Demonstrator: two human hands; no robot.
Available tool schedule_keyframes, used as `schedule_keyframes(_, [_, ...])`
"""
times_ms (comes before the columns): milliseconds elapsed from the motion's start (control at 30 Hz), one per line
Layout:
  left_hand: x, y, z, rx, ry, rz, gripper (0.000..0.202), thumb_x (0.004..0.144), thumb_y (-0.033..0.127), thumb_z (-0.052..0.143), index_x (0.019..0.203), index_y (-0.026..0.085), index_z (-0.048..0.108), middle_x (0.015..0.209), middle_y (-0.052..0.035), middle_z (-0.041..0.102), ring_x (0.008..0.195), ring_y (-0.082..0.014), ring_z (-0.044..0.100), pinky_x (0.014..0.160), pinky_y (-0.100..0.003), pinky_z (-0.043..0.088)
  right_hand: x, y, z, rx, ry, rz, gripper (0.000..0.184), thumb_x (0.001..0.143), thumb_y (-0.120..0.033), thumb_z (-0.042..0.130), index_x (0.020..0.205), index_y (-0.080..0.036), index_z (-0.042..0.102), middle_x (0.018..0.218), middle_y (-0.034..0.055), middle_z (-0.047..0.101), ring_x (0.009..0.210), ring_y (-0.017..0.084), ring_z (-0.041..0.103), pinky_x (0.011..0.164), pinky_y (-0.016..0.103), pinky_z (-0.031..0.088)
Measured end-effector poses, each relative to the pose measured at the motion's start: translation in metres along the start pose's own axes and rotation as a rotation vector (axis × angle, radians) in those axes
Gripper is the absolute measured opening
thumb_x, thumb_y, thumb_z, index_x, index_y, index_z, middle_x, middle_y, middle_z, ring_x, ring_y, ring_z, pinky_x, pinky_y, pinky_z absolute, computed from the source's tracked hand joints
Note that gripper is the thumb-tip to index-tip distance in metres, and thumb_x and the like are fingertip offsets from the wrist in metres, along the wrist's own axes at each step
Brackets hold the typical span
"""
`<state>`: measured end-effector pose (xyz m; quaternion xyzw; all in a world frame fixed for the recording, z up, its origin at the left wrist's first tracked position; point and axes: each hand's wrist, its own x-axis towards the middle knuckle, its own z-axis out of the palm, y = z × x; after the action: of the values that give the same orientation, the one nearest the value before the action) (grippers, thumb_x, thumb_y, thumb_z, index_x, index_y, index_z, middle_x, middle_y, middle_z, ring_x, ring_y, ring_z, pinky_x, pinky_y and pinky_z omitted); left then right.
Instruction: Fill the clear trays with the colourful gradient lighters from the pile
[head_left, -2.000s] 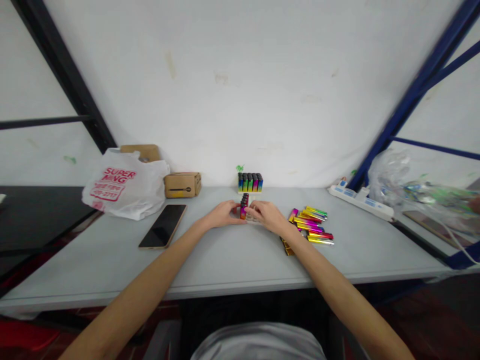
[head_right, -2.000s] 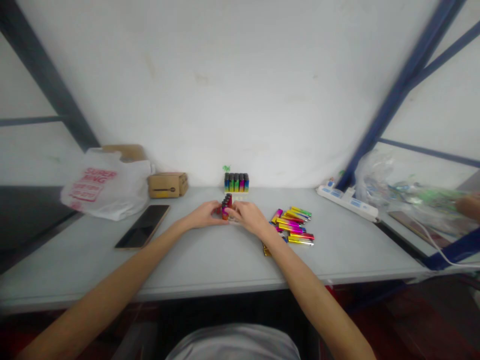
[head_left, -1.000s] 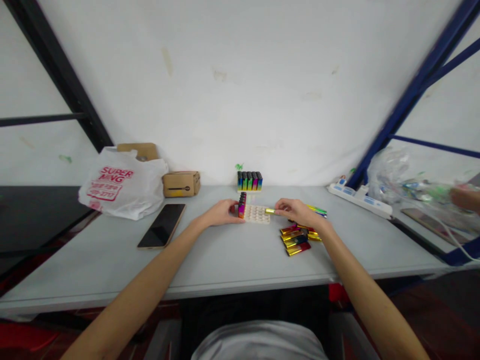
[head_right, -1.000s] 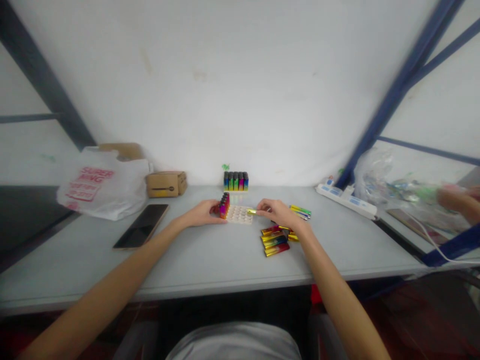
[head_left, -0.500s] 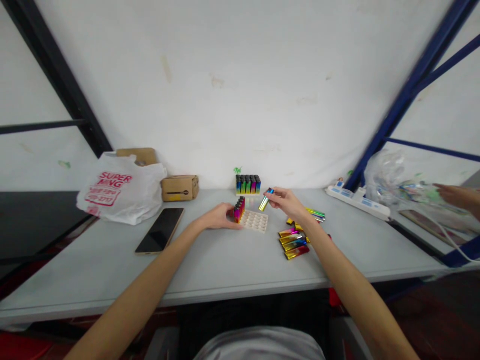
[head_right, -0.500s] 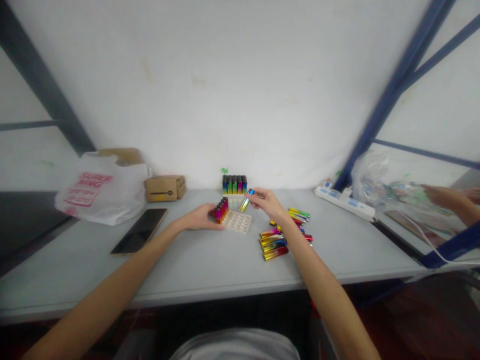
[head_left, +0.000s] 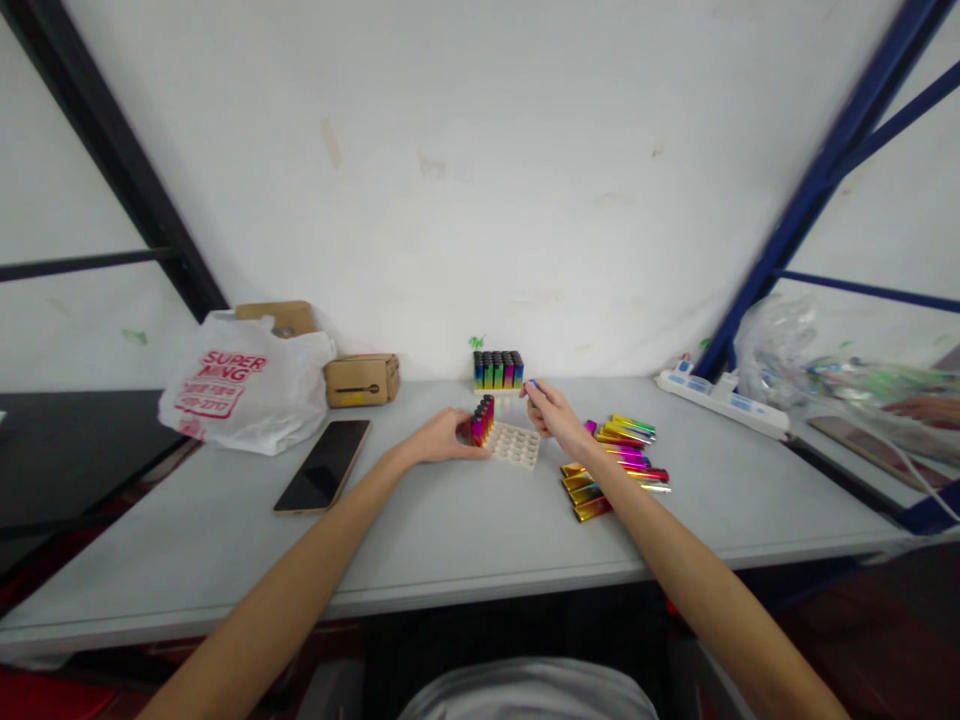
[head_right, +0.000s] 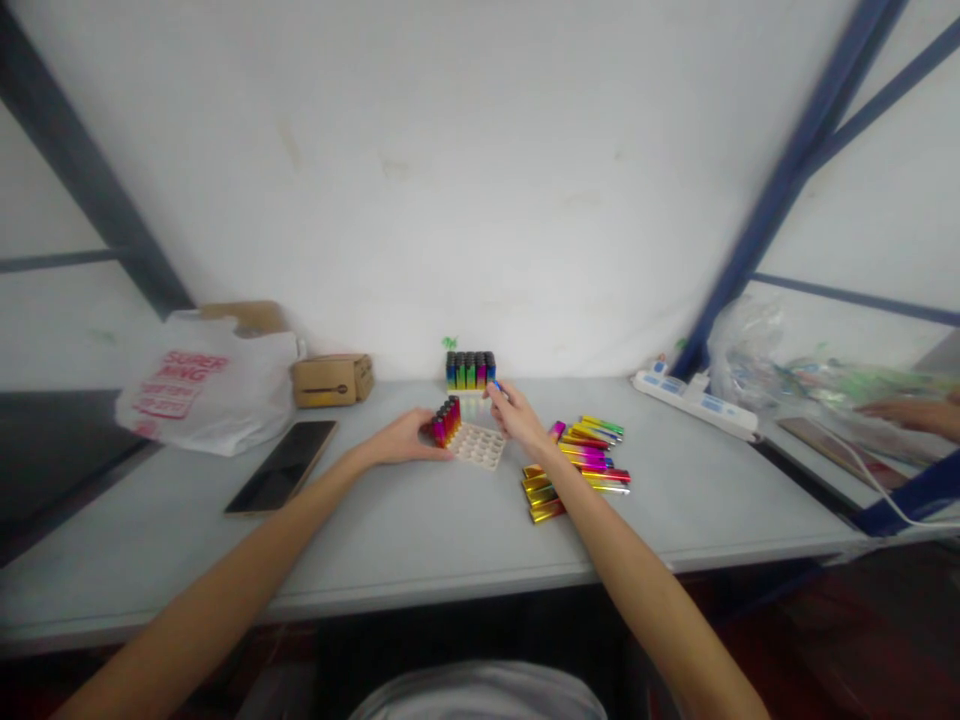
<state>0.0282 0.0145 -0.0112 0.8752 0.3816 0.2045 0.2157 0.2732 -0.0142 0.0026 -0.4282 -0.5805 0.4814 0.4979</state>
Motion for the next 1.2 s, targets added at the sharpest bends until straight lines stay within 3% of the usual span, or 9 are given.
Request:
schedule_keyframes(167, [0.0, 0.001, -0.001, 0.001, -0.006, -0.005, 0.058, 0.068, 0.067, 0.077, 0.086, 0.012, 0.071, 0.075, -0.001, 0.061, 0.069, -0.0185, 0.052, 0.061, -0.027, 0.037, 0.003, 0.014, -0.002, -0.384, 0.201, -0.119, 0.059, 0.087, -0.077, 0.045, 0.063, -0.023, 0.041, 0.054, -0.004, 0.035, 0.052, 0.012, 0.034, 0.049, 0.027, 0.025])
schedule_keyframes(333, [0.0, 0.001, -0.001, -0.011, -0.004, -0.006, 0.059, 0.067, 0.068, 0.078, 0.088, 0.012, 0.071, 0.076, -0.0014, 0.063, 0.071, -0.0196, 0.054, 0.063, -0.028, 0.039, 0.0, 0.015, 0.0, -0.57, 0.313, -0.212, 0.05, 0.086, -0.062, 0.046, 0.057, -0.023, 0.035, 0.056, -0.0023, 0.032, 0.057, 0.013, 0.034, 0.055, 0.027, 0.023])
schedule_keyframes(500, [0.001, 0.001, -0.002, -0.032, -0.015, 0.001, 0.058, 0.067, 0.067, 0.078, 0.087, 0.013, 0.071, 0.076, -0.0011, 0.063, 0.073, -0.0196, 0.054, 0.063, -0.027, 0.038, -0.002, 0.016, 0.003, -0.585, 0.299, -0.228, 0.041, 0.086, -0.053, 0.044, 0.06, -0.022, 0.037, 0.058, -0.0022, 0.034, 0.058, 0.013, 0.034, 0.056, 0.027, 0.022])
schedule_keyframes(833, [0.001, -0.001, 0.001, 0.002, 0.024, -0.032, 0.058, 0.064, 0.068, 0.079, 0.084, 0.014, 0.07, 0.074, -0.0012, 0.064, 0.071, -0.0203, 0.055, 0.063, -0.028, 0.04, -0.006, 0.014, 0.005, -0.59, 0.246, -0.258, 0.051, 0.09, -0.063, 0.044, 0.062, -0.022, 0.04, 0.059, -0.0028, 0.035, 0.06, 0.013, 0.034, 0.057, 0.027, 0.024])
schedule_keyframes(1000, [0.001, -0.001, 0.001, 0.02, 0.03, -0.017, 0.057, 0.065, 0.068, 0.079, 0.082, 0.015, 0.07, 0.075, -0.0012, 0.064, 0.07, -0.0199, 0.054, 0.062, -0.028, 0.039, -0.005, 0.016, 0.005, -0.624, 0.233, -0.214, 0.042, 0.085, -0.053, 0.043, 0.057, -0.022, 0.036, 0.057, -0.0023, 0.032, 0.057, 0.012, 0.033, 0.056, 0.028, 0.021])
schedule_keyframes(1200, [0.001, -0.001, 0.0, 0.049, 0.013, -0.009, 0.056, 0.067, 0.069, 0.078, 0.081, 0.015, 0.069, 0.073, -0.0008, 0.063, 0.069, -0.0193, 0.054, 0.061, -0.028, 0.037, -0.006, 0.017, 0.006, -0.632, 0.205, -0.268, 0.042, 0.091, -0.054, 0.043, 0.066, -0.021, 0.046, 0.061, -0.0022, 0.044, 0.062, 0.015, 0.043, 0.059, 0.027, 0.028])
